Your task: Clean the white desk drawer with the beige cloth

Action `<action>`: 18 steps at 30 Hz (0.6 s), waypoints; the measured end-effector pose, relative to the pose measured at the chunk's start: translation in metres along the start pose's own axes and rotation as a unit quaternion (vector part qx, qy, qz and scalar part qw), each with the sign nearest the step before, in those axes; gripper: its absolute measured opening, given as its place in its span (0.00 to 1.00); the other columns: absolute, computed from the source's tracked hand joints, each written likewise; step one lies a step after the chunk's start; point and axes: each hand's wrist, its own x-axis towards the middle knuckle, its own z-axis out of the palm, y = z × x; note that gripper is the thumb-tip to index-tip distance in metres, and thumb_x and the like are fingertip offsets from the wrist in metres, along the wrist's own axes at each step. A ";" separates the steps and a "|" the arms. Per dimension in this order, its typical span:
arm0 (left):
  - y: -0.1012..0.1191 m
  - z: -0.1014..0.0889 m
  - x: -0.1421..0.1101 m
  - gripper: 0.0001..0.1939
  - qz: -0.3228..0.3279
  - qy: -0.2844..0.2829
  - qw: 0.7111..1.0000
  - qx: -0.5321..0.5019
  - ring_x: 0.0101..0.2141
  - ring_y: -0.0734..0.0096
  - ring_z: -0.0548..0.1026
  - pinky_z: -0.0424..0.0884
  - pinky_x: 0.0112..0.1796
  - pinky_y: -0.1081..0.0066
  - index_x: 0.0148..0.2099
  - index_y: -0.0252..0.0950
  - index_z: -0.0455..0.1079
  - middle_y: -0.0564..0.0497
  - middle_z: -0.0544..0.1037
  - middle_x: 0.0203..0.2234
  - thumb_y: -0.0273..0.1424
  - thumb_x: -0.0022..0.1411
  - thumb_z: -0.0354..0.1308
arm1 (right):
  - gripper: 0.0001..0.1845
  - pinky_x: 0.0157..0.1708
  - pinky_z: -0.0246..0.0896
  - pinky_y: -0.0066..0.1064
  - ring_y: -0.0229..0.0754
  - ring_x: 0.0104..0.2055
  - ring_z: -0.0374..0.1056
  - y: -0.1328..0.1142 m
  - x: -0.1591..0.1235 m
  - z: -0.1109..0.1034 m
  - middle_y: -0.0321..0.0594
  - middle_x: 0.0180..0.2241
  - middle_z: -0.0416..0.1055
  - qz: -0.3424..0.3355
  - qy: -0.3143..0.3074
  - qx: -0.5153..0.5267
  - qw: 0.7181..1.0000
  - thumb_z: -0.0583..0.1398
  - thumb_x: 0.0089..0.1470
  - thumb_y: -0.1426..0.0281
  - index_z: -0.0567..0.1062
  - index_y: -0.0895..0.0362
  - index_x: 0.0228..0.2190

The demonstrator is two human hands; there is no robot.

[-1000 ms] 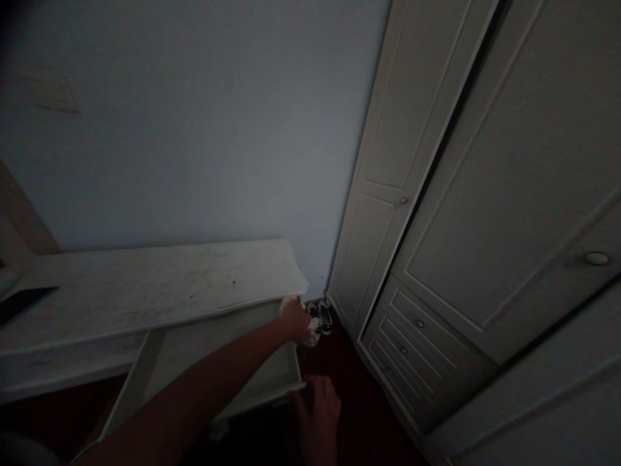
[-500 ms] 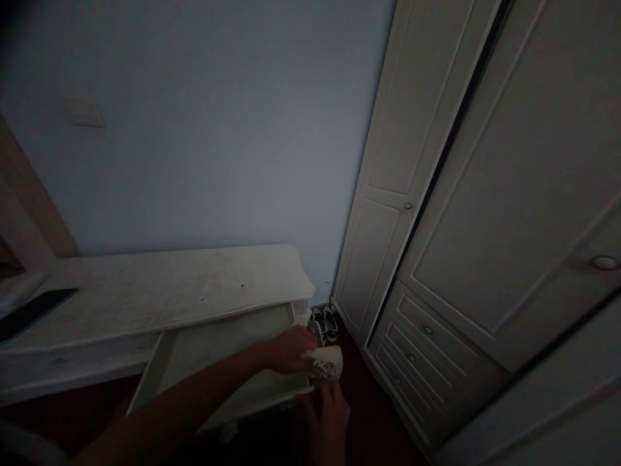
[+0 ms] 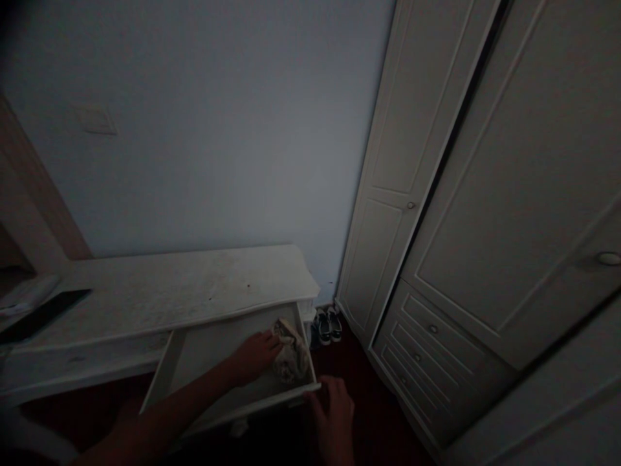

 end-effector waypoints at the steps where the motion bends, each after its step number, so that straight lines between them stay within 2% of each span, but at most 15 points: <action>1: -0.002 0.002 0.003 0.19 -0.042 0.010 0.999 -0.005 0.55 0.55 0.72 0.69 0.53 0.57 0.60 0.41 0.70 0.41 0.76 0.52 0.26 0.68 0.56 | 0.27 0.45 0.68 0.43 0.53 0.45 0.74 -0.001 0.001 -0.001 0.42 0.41 0.77 0.004 -0.004 0.005 1.000 0.59 0.59 0.40 0.78 0.49 0.41; 4: -0.007 0.005 0.022 0.19 -0.166 0.034 0.985 -0.021 0.57 0.51 0.71 0.70 0.53 0.53 0.60 0.39 0.70 0.36 0.76 0.53 0.25 0.69 0.53 | 0.27 0.46 0.68 0.43 0.53 0.45 0.74 -0.004 0.002 -0.004 0.41 0.41 0.77 0.012 -0.016 0.010 1.000 0.60 0.58 0.40 0.78 0.49 0.41; 7: -0.012 0.002 0.050 0.19 -0.289 0.039 0.956 -0.045 0.55 0.47 0.74 0.72 0.49 0.52 0.61 0.32 0.69 0.30 0.76 0.53 0.26 0.71 0.49 | 0.26 0.46 0.68 0.42 0.53 0.45 0.74 -0.004 0.002 -0.003 0.41 0.41 0.77 0.020 -0.021 0.020 0.999 0.61 0.57 0.40 0.78 0.49 0.41; 10: -0.014 0.001 0.077 0.18 -0.374 0.033 0.923 -0.087 0.51 0.52 0.79 0.73 0.49 0.58 0.58 0.32 0.70 0.32 0.79 0.50 0.28 0.73 0.44 | 0.26 0.46 0.68 0.41 0.53 0.45 0.74 -0.001 0.000 0.001 0.41 0.41 0.77 0.033 -0.011 0.033 0.999 0.61 0.57 0.41 0.78 0.49 0.41; 12: -0.010 0.001 0.091 0.20 -0.390 0.037 0.913 -0.110 0.54 0.56 0.77 0.70 0.53 0.62 0.60 0.33 0.69 0.35 0.79 0.53 0.28 0.74 0.42 | 0.26 0.46 0.68 0.40 0.53 0.44 0.74 0.003 -0.002 0.004 0.41 0.40 0.77 0.039 -0.013 0.041 0.998 0.61 0.57 0.41 0.77 0.49 0.41; 14: -0.002 0.002 0.098 0.22 -0.380 0.046 0.916 -0.123 0.61 0.58 0.72 0.66 0.57 0.65 0.66 0.33 0.64 0.36 0.74 0.60 0.29 0.75 0.41 | 0.26 0.45 0.69 0.39 0.52 0.43 0.74 0.006 -0.003 0.006 0.41 0.39 0.77 0.045 -0.025 0.053 0.997 0.61 0.57 0.41 0.77 0.49 0.41; 16: 0.006 0.003 0.097 0.26 -0.351 0.046 0.926 -0.130 0.65 0.58 0.66 0.63 0.61 0.65 0.71 0.33 0.56 0.37 0.66 0.67 0.30 0.75 0.42 | 0.25 0.45 0.68 0.38 0.51 0.42 0.73 0.005 -0.003 0.005 0.41 0.40 0.77 0.054 -0.040 0.065 0.996 0.62 0.57 0.42 0.77 0.49 0.42; 18: 0.012 0.003 0.088 0.28 -0.302 0.029 0.943 -0.136 0.66 0.57 0.65 0.63 0.61 0.64 0.73 0.33 0.53 0.37 0.64 0.69 0.30 0.74 0.43 | 0.25 0.45 0.68 0.37 0.51 0.43 0.73 0.002 -0.003 0.004 0.41 0.41 0.77 0.070 -0.050 0.077 0.993 0.62 0.57 0.43 0.76 0.50 0.43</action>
